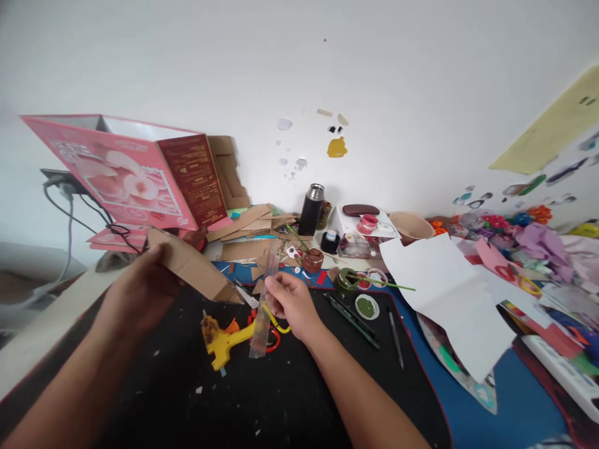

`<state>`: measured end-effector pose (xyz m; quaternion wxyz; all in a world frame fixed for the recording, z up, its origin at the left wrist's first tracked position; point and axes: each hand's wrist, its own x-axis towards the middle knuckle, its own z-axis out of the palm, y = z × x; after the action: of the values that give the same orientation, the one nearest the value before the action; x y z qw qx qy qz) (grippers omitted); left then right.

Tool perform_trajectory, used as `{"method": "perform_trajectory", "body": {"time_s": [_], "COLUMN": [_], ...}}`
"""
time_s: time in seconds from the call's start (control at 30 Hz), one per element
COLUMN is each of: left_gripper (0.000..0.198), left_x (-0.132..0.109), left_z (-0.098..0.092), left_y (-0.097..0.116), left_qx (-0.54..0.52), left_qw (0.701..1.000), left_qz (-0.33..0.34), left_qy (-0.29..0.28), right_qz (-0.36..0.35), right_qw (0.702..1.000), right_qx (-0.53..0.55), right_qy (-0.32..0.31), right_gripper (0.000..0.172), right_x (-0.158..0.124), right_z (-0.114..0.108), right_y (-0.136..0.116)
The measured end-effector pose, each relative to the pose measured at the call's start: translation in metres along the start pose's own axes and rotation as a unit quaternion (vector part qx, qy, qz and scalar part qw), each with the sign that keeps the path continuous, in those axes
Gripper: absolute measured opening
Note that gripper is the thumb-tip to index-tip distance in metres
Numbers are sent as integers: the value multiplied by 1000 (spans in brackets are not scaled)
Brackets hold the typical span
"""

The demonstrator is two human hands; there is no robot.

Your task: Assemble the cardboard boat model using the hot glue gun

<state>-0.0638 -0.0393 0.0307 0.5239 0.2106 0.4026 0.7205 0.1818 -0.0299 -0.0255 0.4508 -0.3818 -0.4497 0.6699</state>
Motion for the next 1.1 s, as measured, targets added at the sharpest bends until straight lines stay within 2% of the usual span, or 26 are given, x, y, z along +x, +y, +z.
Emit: {"method": "perform_trajectory", "body": {"time_s": [0.1, 0.2, 0.4, 0.6, 0.7, 0.77, 0.8, 0.83, 0.87, 0.93, 0.97, 1.03, 1.1], "left_gripper": [19, 30, 47, 52, 62, 66, 62, 54, 44, 30, 25, 26, 26], "left_x": [-10, -12, -8, -11, -11, -14, -17, -21, -26, -39, -46, -57, -64], "left_z": [18, 29, 30, 37, 37, 32, 28, 24, 20, 11, 7, 1, -4], "left_y": [-20, -32, -44, -68, -72, -65, -60, -55, -51, -47, -49, -56, -68], "left_qx": [13, 50, 137, 174, 202, 274, 340, 420, 504, 632, 675, 746, 788], "left_qw": [999, 992, 978, 959, 955, 941, 920, 883, 832, 712, 648, 528, 447], "left_qz": [-47, -92, -106, -163, -130, -59, -12, 36, 79, 139, 154, 162, 169], "left_qy": [-13, -66, -112, -154, -174, -188, -197, -205, -217, -274, -317, -371, -389], "right_qz": [11, 54, 107, 131, 121, 115, 108, 102, 105, 111, 109, 99, 89], "right_qw": [999, 994, 962, 951, 953, 950, 950, 949, 947, 948, 950, 956, 963], "right_qx": [44, 94, 248, 267, 273, 289, 294, 299, 303, 296, 290, 270, 249], "right_qy": [11, -7, -42, -84, -58, -25, -4, 15, 26, 40, 43, 51, 58], "right_gripper": [50, 48, 46, 47, 45, 48, 50, 51, 50, 47, 46, 46, 47], "right_x": [4, 10, 8, -7, -7, -4, -3, -1, 1, 2, 2, 1, -1], "right_z": [-6, -5, -4, -7, -15, -23, -27, -31, -34, -38, -37, -34, -29], "right_y": [13, 24, 33, 33, 30, 25, 22, 19, 17, 14, 14, 16, 19]}}
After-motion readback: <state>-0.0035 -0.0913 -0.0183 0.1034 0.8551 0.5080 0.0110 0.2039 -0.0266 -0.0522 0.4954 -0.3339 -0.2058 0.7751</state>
